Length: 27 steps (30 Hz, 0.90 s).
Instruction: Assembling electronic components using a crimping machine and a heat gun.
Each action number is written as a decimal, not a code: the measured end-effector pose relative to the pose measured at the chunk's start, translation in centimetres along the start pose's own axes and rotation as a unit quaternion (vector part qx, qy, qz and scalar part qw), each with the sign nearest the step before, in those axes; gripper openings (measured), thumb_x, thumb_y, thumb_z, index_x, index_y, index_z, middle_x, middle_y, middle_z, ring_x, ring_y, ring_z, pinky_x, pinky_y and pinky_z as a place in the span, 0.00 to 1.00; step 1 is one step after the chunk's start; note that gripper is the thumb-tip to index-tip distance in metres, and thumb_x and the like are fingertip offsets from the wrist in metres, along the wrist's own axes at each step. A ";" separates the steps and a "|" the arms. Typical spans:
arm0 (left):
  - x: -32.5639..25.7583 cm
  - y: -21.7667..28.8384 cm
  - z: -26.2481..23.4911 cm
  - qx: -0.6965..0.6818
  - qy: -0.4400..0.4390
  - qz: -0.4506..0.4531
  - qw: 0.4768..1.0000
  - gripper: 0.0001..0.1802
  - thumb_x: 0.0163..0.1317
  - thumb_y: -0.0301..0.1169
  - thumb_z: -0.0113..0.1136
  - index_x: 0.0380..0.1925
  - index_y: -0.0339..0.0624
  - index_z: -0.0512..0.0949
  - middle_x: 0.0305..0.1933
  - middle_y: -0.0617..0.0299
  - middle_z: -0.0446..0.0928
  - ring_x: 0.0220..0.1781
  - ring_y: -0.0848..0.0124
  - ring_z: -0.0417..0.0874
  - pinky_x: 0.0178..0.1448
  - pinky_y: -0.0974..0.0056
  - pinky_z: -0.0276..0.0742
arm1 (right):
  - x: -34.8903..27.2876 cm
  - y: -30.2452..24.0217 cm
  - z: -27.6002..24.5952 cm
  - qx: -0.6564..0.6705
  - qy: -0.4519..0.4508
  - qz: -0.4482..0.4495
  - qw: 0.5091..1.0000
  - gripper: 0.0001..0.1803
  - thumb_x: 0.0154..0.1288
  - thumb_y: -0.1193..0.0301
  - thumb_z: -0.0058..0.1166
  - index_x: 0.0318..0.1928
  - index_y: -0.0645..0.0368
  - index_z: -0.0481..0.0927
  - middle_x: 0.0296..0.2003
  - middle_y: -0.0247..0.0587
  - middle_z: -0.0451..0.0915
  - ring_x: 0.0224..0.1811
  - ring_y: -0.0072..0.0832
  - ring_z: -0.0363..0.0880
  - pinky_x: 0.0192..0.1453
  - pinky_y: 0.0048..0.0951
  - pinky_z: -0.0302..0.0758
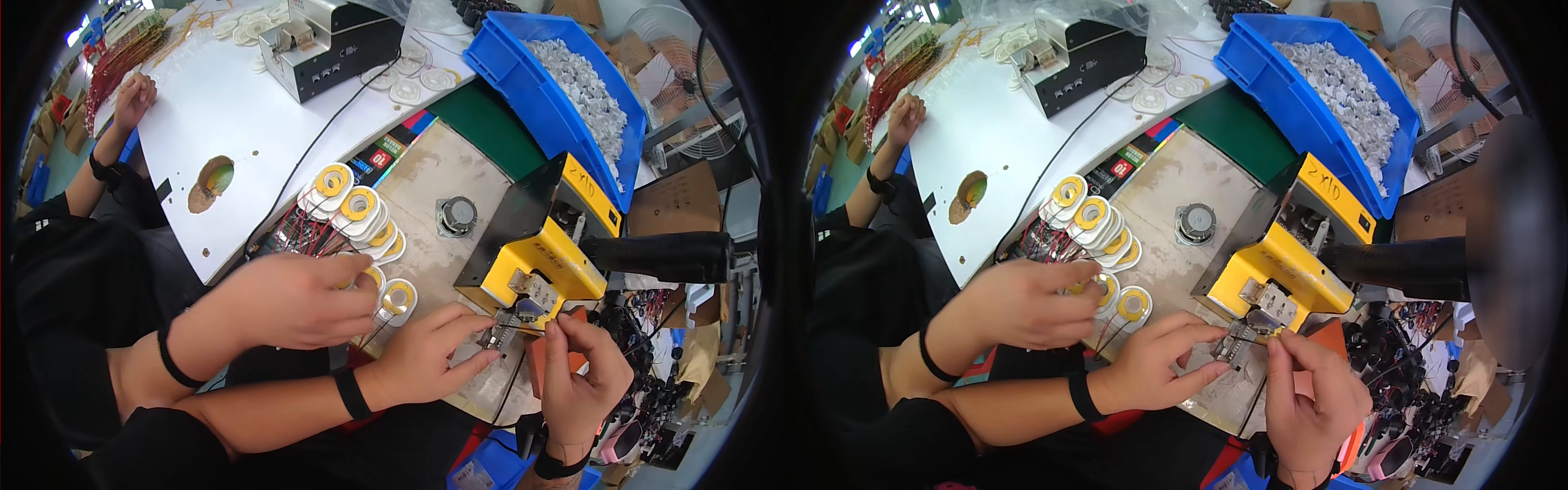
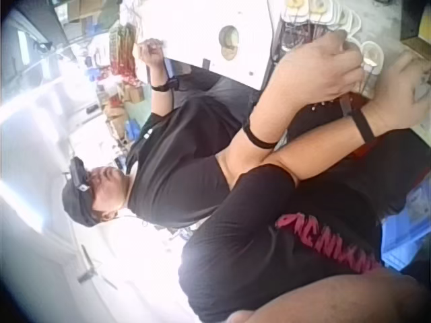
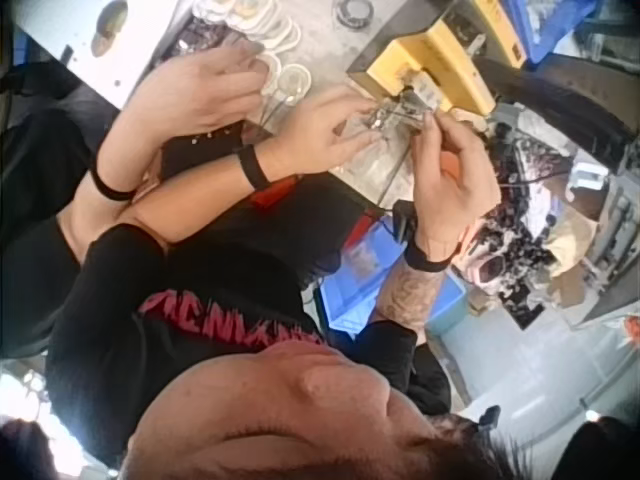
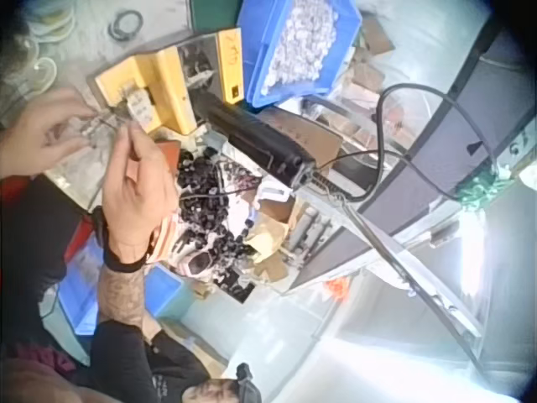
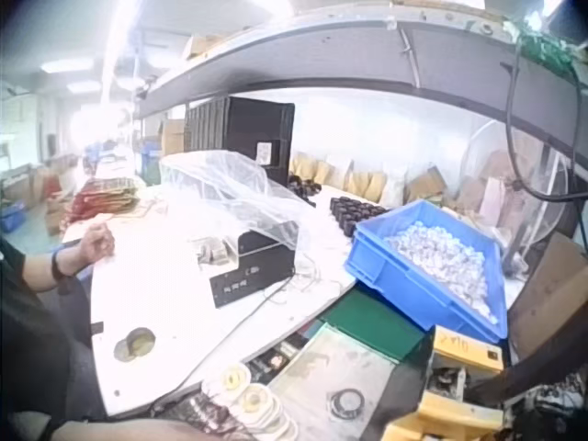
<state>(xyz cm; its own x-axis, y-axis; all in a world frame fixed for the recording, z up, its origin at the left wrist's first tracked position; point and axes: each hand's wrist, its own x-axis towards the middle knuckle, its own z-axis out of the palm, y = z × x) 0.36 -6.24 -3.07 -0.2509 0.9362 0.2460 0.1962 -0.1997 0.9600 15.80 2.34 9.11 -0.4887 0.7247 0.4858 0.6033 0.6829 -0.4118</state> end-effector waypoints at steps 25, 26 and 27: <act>0.3 -0.3 -0.3 0.037 0.003 0.048 0.998 0.27 0.66 0.35 0.78 0.63 0.42 0.85 0.37 0.59 0.82 0.29 0.67 0.82 0.32 0.65 0.78 | -0.2 -0.4 -0.2 -0.027 -0.030 0.001 0.999 0.05 0.66 0.83 0.72 0.41 0.68 0.89 0.36 0.46 0.92 0.36 0.28 0.91 0.44 0.26 0.84; 0.3 -0.2 -0.2 0.036 0.007 0.050 0.998 0.27 0.65 0.35 0.79 0.63 0.42 0.85 0.37 0.60 0.82 0.29 0.67 0.82 0.31 0.65 0.78 | -0.2 -0.5 -0.2 -0.028 -0.020 0.002 0.999 0.05 0.66 0.83 0.72 0.41 0.68 0.89 0.36 0.46 0.92 0.36 0.28 0.91 0.44 0.26 0.84; 0.2 -0.2 -0.3 0.035 0.011 0.053 0.998 0.27 0.65 0.35 0.79 0.64 0.42 0.85 0.36 0.60 0.81 0.29 0.67 0.82 0.31 0.65 0.78 | -0.2 -0.6 -0.2 -0.030 -0.011 0.002 0.999 0.05 0.66 0.83 0.72 0.41 0.68 0.89 0.36 0.46 0.92 0.36 0.28 0.91 0.44 0.26 0.84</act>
<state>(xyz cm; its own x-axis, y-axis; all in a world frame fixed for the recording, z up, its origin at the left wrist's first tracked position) 0.01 -6.05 -3.22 -0.2465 0.9043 0.3485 0.2885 -0.2748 0.9172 15.65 1.77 9.40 -0.4997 0.7293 0.4674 0.6415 0.6741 -0.3661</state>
